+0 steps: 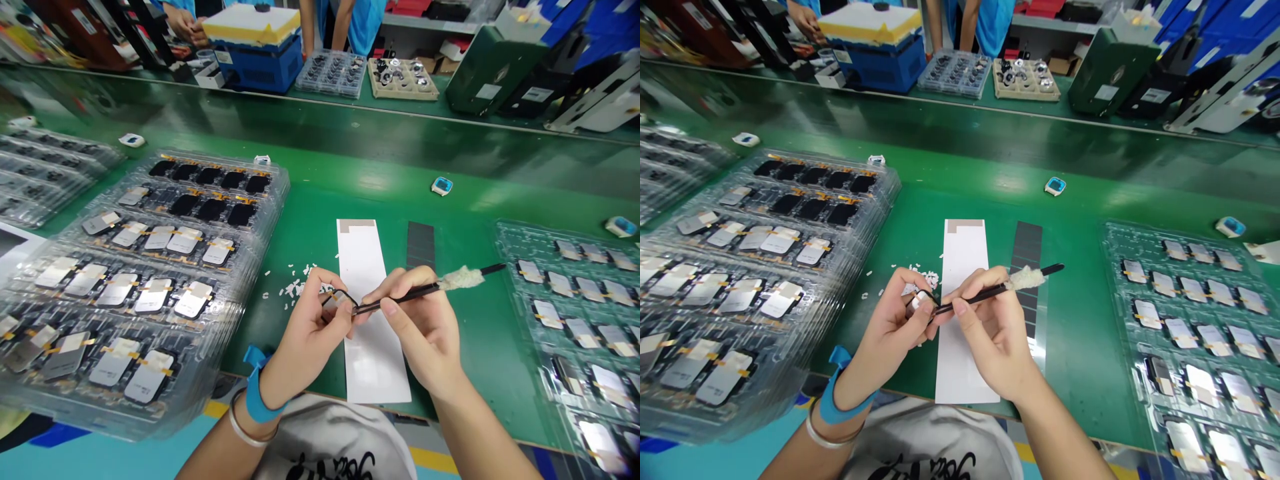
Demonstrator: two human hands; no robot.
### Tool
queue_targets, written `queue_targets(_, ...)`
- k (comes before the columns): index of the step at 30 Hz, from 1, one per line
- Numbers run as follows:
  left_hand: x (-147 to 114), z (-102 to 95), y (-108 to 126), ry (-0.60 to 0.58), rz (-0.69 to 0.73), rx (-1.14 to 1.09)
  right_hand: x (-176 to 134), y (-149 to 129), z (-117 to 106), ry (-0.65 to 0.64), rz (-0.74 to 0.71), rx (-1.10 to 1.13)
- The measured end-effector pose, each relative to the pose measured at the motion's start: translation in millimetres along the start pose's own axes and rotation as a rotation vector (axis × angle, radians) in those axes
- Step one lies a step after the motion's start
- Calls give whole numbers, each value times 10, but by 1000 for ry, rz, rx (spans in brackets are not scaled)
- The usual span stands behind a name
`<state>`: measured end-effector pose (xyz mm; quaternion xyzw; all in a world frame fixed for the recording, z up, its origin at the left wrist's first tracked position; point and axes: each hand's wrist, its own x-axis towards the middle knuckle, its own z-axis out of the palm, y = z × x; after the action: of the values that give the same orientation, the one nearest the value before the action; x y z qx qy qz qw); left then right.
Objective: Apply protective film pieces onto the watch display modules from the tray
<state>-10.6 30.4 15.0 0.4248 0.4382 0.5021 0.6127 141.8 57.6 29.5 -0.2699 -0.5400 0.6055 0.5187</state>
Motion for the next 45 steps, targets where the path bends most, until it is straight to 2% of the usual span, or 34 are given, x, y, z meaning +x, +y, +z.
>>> queue_targets(9,27,17,69,-40,-91,-60,-50,-26,-36,-70,-9,73)
queue_targets(16,-36,8,-8,-65,11,13,-1,-145,-84,8,-26,188)
queue_targets(23,-67,25,-98,-170,54,-24,15,-140,-94,51,-3,161)
queue_targets(29,-81,34,-40,-42,97,78,52,-113,-122,81,0,164)
queue_targets(33,-111,-9,115,51,170,263,232,-174,-107,158,27,81)
queue_targets(35,-106,-34,184,131,218,277,346,-204,-93,140,50,88)
queue_targets(38,-72,-69,232,296,276,123,458,-179,-86,8,121,82)
queue_targets(41,-37,-98,245,399,321,-59,451,-78,-87,-144,173,-85)
queue_targets(43,-26,-112,261,401,321,-175,394,-11,-68,-177,75,-322)
queue_targets(45,-21,-123,290,375,285,-290,330,33,-28,-195,-102,-583)
